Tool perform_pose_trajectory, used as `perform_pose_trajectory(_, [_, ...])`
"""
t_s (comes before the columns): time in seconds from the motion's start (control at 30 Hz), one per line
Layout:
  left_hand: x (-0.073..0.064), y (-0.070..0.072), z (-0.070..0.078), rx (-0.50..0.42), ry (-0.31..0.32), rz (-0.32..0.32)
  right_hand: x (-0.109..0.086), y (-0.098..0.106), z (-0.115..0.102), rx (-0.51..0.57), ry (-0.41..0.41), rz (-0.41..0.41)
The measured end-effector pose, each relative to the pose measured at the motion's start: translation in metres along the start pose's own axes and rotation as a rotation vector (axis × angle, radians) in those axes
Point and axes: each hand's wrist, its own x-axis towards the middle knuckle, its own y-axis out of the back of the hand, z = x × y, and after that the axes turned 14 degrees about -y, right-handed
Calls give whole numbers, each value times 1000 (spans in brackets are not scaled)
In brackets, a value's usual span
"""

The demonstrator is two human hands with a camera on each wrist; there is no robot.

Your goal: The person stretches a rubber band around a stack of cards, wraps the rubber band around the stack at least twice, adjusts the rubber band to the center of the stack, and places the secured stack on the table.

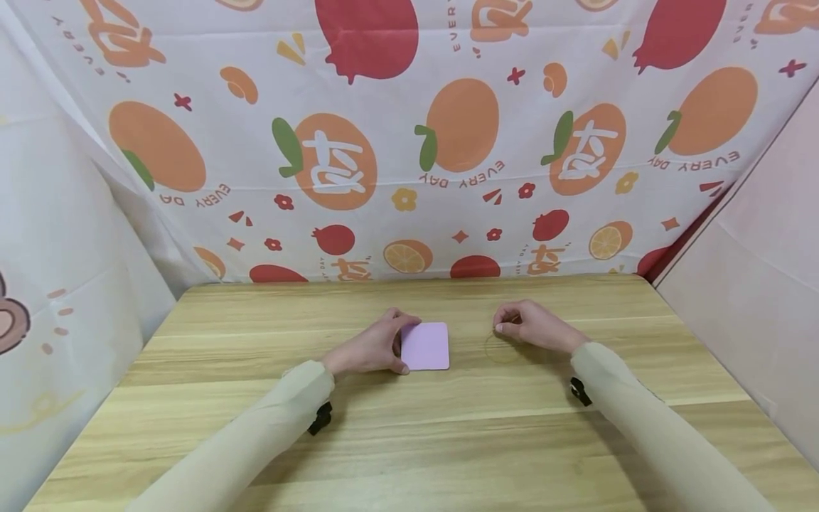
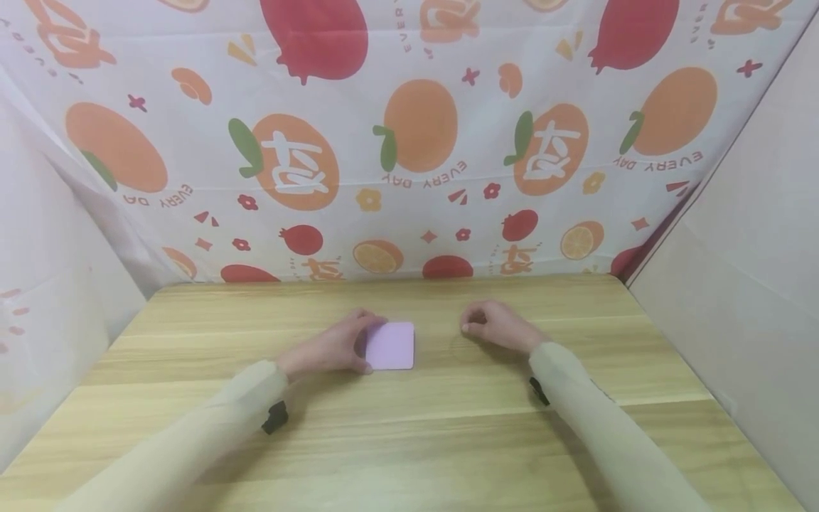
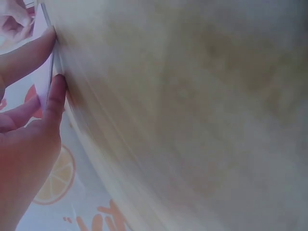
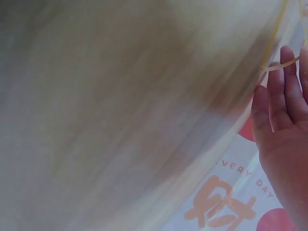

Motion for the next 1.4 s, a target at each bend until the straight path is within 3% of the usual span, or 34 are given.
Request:
perform_pose_trajectory(0.13, [1,-2,-2,-31,2,4,-3,0,-1,80,4,-27])
perform_pose_trajectory(0.37, [1,-4,-1,-85,11,16,-10,-5,-1,351,9,-118])
perform_pose_trajectory(0.57, [1,-4,4,-87,21,33,-17,-13,-5,539,-51,-125])
perform_pose_trajectory(0.9, [-4,-2,3,-152,43,81,-27,-27,-13,986,-113,-186])
perform_pose_trajectory(1.07, [-6,-1,1,-241,80,105,-28,-32,-15,1083,-113,-188])
perform_pose_trajectory(1.23, [-7,0,0,-339,143,136,-28,-37,-21,1123,-111,-143])
perform_pose_trajectory(1.4, [-10,2,-1,-445,165,162,-27,-42,-28,1122,-118,-75])
